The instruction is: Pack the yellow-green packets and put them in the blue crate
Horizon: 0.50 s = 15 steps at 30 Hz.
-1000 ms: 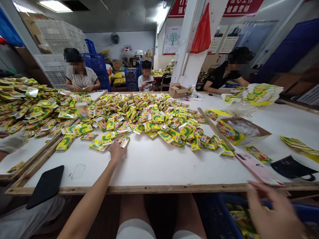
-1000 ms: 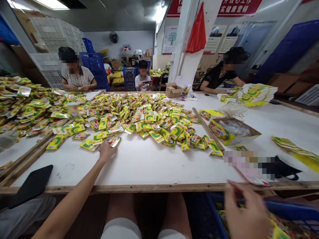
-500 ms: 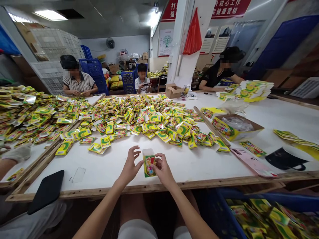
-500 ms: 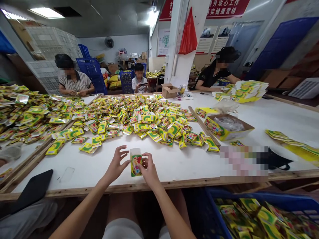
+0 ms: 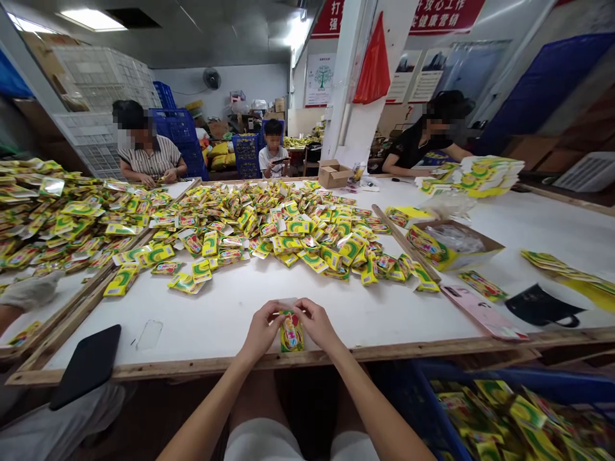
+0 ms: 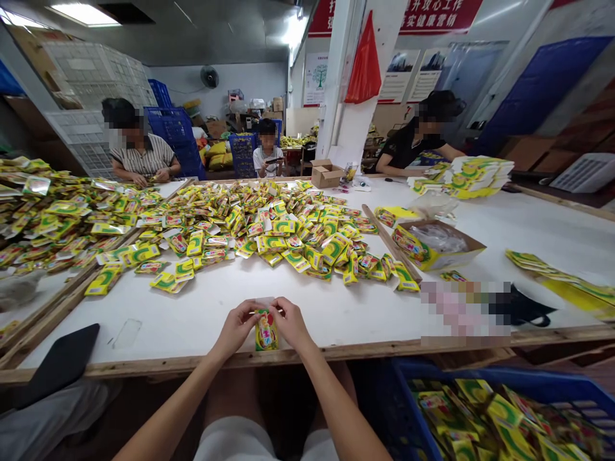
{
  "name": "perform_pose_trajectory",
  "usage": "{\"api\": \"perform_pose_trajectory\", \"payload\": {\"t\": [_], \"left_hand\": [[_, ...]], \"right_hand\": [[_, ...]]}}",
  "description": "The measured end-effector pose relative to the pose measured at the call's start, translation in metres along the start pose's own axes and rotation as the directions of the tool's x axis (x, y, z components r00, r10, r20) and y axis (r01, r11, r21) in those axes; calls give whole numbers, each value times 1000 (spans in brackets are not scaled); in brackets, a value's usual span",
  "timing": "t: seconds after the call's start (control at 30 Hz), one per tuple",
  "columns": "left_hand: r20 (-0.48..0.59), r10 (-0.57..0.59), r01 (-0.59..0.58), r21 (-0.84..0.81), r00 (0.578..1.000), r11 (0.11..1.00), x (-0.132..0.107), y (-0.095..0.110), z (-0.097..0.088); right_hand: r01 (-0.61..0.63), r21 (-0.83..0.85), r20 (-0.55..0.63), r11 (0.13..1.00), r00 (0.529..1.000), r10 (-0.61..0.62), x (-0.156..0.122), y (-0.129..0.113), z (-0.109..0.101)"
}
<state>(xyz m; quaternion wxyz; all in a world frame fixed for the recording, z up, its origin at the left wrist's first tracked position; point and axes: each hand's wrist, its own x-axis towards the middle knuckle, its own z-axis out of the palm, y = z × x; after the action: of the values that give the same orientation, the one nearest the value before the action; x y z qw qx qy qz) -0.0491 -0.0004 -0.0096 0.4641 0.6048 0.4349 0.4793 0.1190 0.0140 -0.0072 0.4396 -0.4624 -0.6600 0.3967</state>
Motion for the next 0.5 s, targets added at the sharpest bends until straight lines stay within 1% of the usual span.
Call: {"api": "perform_pose_trajectory", "payload": {"t": [0.1,0.17,0.27,0.33,0.4,0.5], "left_hand": [[-40,-7,2,-121,999,993,3,1,7],[-35,-16,12,-110,999,994,3,2,8],[-43,-20,18,-47,999,999,1,7,9],[-67,-19,16,-38,998,999,-1,9,9],[-92,-28,23,-49,995,999,0,11,10],[-124,-74,59,-121,989,991,3,9,13]], "right_hand": [[4,83,-24,997,1000,-2,1,1,1],[15,106,-18,994,1000,-13,-3,-1,0],[26,75,2,997,1000,-27,-10,-8,-1],[24,64,-28,998,999,-22,-13,-12,-1],[14,51,-62,999,998,-11,-13,-15,1],[-22,46,-91,999,995,26,-7,-15,3]]}}
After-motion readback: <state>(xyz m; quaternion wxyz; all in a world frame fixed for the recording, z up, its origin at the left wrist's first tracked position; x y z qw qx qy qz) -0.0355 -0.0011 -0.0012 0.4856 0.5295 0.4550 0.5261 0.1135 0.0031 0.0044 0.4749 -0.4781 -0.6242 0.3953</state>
